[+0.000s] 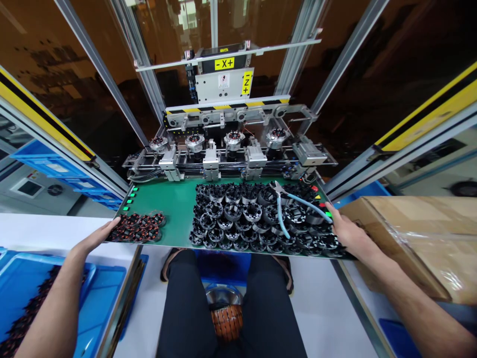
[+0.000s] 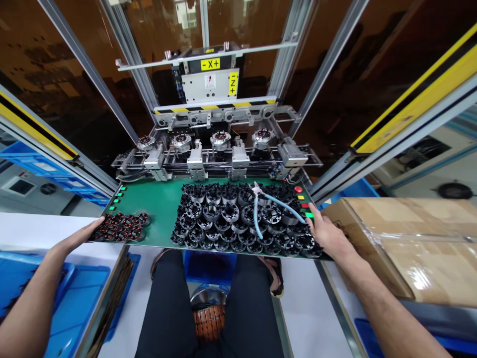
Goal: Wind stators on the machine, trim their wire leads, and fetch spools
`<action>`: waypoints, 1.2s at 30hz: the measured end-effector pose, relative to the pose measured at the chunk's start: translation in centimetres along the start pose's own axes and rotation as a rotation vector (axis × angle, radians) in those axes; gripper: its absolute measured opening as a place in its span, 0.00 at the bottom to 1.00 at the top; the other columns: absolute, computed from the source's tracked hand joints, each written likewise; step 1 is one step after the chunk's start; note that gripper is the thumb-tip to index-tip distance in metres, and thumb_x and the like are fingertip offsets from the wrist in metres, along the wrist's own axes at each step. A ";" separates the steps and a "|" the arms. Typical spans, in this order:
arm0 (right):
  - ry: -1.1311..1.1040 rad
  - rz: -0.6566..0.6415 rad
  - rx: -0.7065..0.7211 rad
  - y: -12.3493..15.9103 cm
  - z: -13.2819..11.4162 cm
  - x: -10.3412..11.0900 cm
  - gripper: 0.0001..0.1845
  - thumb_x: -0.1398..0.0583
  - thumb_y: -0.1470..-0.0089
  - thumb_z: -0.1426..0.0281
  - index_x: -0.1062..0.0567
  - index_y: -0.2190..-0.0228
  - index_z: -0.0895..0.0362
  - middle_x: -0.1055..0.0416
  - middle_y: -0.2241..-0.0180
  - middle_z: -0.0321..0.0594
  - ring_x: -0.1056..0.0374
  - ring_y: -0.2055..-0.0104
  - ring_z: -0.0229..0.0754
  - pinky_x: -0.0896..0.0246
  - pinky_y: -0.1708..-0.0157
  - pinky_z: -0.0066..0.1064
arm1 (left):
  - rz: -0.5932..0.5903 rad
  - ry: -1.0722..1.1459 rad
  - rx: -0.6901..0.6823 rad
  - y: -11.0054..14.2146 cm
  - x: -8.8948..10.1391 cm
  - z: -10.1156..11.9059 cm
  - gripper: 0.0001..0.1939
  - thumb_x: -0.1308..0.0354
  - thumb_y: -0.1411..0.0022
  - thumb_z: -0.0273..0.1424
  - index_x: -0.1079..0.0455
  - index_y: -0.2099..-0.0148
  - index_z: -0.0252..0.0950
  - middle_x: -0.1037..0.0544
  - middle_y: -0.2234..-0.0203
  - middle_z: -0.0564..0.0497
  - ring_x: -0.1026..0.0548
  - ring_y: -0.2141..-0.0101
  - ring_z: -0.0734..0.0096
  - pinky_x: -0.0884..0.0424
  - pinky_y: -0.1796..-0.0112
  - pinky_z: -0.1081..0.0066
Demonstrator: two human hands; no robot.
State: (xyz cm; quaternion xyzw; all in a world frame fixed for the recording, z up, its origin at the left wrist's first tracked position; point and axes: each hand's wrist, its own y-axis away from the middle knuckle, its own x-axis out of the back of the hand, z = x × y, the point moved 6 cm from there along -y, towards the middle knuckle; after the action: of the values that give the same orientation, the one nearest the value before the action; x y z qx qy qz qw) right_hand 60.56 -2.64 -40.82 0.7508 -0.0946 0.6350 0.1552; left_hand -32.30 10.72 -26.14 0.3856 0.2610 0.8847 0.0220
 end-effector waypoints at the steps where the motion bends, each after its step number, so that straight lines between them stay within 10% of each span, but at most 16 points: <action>1: -0.002 -0.013 -0.009 0.0 0.0 0.0 0.44 0.58 0.25 0.67 0.48 0.14 0.62 0.18 0.49 0.62 0.15 0.47 0.65 0.23 0.47 0.50 | 0.003 -0.009 0.000 0.0 0.0 0.1 0.75 0.45 0.52 0.89 0.22 0.26 0.32 0.21 0.26 0.34 0.24 0.25 0.35 0.32 0.22 0.50; 16: -0.036 -0.033 -0.021 0.2 -0.7 0.7 0.44 0.57 0.26 0.67 0.47 0.14 0.62 0.17 0.45 0.66 0.16 0.45 0.67 0.22 0.44 0.54 | 0.003 -0.002 -0.004 0.9 -0.4 1.6 0.76 0.42 0.59 0.90 0.19 0.31 0.31 0.19 0.28 0.33 0.24 0.25 0.33 0.33 0.22 0.49; 36: -0.035 0.008 0.001 0.3 -0.4 0.6 0.44 0.56 0.25 0.66 0.46 0.14 0.62 0.17 0.50 0.62 0.15 0.48 0.66 0.21 0.46 0.51 | 0.006 0.002 0.045 -1.0 0.4 -1.8 0.70 0.45 0.43 0.85 0.29 0.18 0.36 0.22 0.25 0.38 0.22 0.27 0.38 0.24 0.28 0.49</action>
State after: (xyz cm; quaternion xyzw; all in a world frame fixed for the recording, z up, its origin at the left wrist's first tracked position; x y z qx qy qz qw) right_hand 60.18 -2.76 -40.13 0.7615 -0.1000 0.6224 0.1505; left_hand -34.03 10.86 -27.36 0.3860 0.2797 0.8790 0.0105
